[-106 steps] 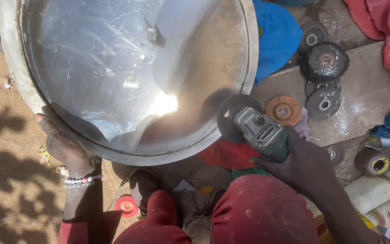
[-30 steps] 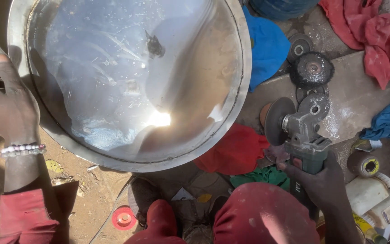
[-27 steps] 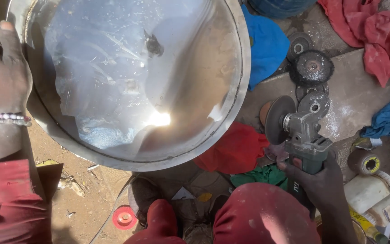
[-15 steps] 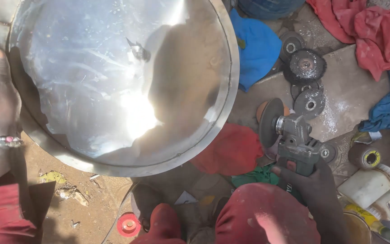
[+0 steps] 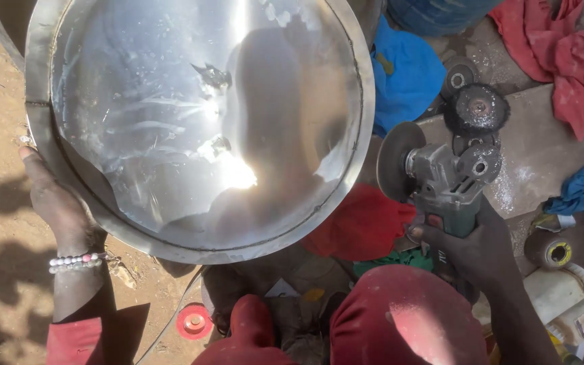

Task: A person uses an angle grinder to smooth the edges of a large circular metal lid.

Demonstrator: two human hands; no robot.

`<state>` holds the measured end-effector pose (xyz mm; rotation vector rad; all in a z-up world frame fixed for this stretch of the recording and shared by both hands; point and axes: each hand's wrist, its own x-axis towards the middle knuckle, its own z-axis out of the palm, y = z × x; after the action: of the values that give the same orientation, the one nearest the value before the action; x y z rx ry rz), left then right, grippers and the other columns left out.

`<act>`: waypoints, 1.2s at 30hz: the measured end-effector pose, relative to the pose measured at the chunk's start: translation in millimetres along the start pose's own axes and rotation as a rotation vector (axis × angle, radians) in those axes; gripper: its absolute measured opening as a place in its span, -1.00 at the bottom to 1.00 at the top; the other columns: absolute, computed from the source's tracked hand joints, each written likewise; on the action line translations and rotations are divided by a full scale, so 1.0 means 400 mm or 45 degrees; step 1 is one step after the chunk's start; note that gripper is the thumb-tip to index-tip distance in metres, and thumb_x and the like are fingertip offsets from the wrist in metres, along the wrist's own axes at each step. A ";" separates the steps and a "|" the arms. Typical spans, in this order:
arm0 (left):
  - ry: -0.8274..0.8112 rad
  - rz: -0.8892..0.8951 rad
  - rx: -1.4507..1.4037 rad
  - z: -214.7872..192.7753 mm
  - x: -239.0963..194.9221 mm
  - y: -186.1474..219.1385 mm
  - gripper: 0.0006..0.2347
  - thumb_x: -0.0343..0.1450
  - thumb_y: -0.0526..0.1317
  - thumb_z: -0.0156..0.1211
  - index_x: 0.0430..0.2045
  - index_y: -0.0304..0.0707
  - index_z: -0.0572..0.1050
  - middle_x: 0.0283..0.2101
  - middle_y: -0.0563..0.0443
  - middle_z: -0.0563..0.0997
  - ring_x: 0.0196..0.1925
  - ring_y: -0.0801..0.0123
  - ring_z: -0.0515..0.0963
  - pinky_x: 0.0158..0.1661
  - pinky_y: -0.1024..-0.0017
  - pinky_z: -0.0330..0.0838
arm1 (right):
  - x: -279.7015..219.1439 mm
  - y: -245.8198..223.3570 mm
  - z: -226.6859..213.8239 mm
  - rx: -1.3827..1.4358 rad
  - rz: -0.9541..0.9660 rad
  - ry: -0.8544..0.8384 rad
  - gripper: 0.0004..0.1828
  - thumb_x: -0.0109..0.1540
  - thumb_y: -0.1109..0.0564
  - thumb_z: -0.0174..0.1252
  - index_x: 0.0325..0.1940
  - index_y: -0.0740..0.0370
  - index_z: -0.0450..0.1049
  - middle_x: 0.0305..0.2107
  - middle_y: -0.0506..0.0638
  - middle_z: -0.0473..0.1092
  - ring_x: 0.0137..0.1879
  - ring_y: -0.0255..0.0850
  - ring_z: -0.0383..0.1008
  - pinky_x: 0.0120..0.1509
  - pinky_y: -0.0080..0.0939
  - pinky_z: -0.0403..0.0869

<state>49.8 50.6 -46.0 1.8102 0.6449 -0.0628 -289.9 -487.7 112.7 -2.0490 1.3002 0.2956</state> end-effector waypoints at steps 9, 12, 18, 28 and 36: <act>0.021 -0.072 -0.043 0.022 -0.012 0.037 -0.19 0.51 0.54 0.09 0.48 -0.02 0.72 0.45 0.27 0.88 0.50 0.55 0.87 0.50 0.57 0.78 | 0.072 -0.217 -0.014 -0.405 0.003 -0.144 0.30 0.07 -0.41 0.64 0.86 -0.15 0.37 0.45 0.14 0.67 0.41 0.32 0.71 0.32 0.44 0.60; 0.040 -0.012 0.005 0.005 0.022 -0.014 -0.14 0.55 0.57 0.09 0.52 -0.13 0.65 0.50 0.18 0.80 0.55 0.46 0.79 0.53 0.50 0.68 | 0.148 -0.243 -0.016 -0.484 -0.151 -0.100 0.20 0.18 -0.42 0.60 0.83 -0.04 0.35 0.38 0.25 0.67 0.35 0.46 0.68 0.22 0.56 0.58; 0.101 -0.076 0.065 -0.002 0.028 -0.038 -0.48 0.67 0.56 0.11 -0.05 0.19 0.40 -0.20 0.49 0.34 -0.11 0.64 0.35 0.07 0.55 0.41 | 0.216 -0.326 -0.027 -0.495 -0.373 -0.046 0.13 0.21 -0.47 0.64 0.75 0.00 0.47 0.34 0.22 0.68 0.36 0.41 0.65 0.18 0.55 0.53; 0.041 0.086 0.051 -0.026 0.041 -0.080 -0.33 0.93 0.42 0.15 -0.47 0.28 0.00 -0.47 0.42 0.03 -0.38 0.54 0.04 -0.18 0.45 0.14 | 0.034 -0.090 0.017 -0.901 -0.017 -0.291 0.27 0.04 -0.76 0.52 0.68 -0.19 0.42 0.18 0.15 0.81 0.36 0.35 0.80 0.32 0.42 0.66; 0.182 -0.107 0.062 -0.019 0.037 -0.059 -0.47 0.76 0.55 0.25 -0.20 0.31 0.23 -0.20 0.41 0.15 -0.15 0.56 0.21 0.00 0.51 0.38 | 0.063 -0.113 -0.001 -0.778 -0.149 -0.256 0.27 0.07 -0.67 0.57 0.79 -0.31 0.40 0.26 0.03 0.77 0.36 0.26 0.78 0.23 0.41 0.68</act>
<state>49.7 67.9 -69.2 1.8455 0.8273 -0.0053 -238.9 -493.7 119.0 -2.4979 1.0389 0.9106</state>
